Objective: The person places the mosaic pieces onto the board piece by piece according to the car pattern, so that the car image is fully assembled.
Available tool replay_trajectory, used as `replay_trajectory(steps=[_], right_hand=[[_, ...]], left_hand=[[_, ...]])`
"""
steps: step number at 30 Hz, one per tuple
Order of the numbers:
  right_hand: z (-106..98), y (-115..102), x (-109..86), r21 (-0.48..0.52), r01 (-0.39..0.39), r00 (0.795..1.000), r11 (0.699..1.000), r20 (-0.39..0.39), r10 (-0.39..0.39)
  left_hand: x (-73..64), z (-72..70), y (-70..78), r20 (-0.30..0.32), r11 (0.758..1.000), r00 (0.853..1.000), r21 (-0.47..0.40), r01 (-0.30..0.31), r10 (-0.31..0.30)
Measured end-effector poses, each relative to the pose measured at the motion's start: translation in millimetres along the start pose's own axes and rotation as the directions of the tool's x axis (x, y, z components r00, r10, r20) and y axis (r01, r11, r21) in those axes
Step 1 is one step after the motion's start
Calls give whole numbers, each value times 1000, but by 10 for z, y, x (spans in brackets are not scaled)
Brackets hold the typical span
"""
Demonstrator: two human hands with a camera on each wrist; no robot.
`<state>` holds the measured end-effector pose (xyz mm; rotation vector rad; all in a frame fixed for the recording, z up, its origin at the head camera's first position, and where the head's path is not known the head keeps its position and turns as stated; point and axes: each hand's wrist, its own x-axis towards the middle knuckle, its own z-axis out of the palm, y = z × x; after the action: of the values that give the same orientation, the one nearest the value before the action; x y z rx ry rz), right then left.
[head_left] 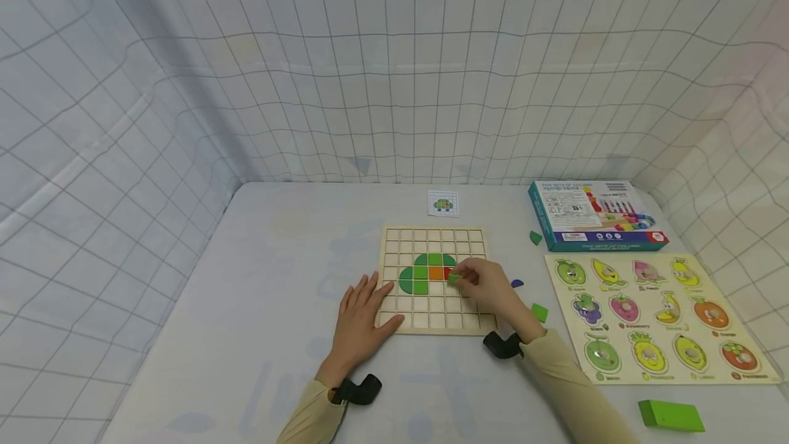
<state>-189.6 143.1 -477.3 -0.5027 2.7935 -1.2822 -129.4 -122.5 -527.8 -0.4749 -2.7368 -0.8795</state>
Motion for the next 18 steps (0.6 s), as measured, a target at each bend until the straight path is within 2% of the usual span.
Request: replay_trajectory(steps=[7, 18], right_hand=[[162, -87, 31, 3, 32, 999, 999, 39, -32], [253, -143, 69, -78, -8, 999, 997, 32, 10]], left_hand=[[2, -8, 8, 8, 1000, 1000, 2, 3, -3], [-5, -14, 3, 8, 1000, 1000, 11, 5, -5]])
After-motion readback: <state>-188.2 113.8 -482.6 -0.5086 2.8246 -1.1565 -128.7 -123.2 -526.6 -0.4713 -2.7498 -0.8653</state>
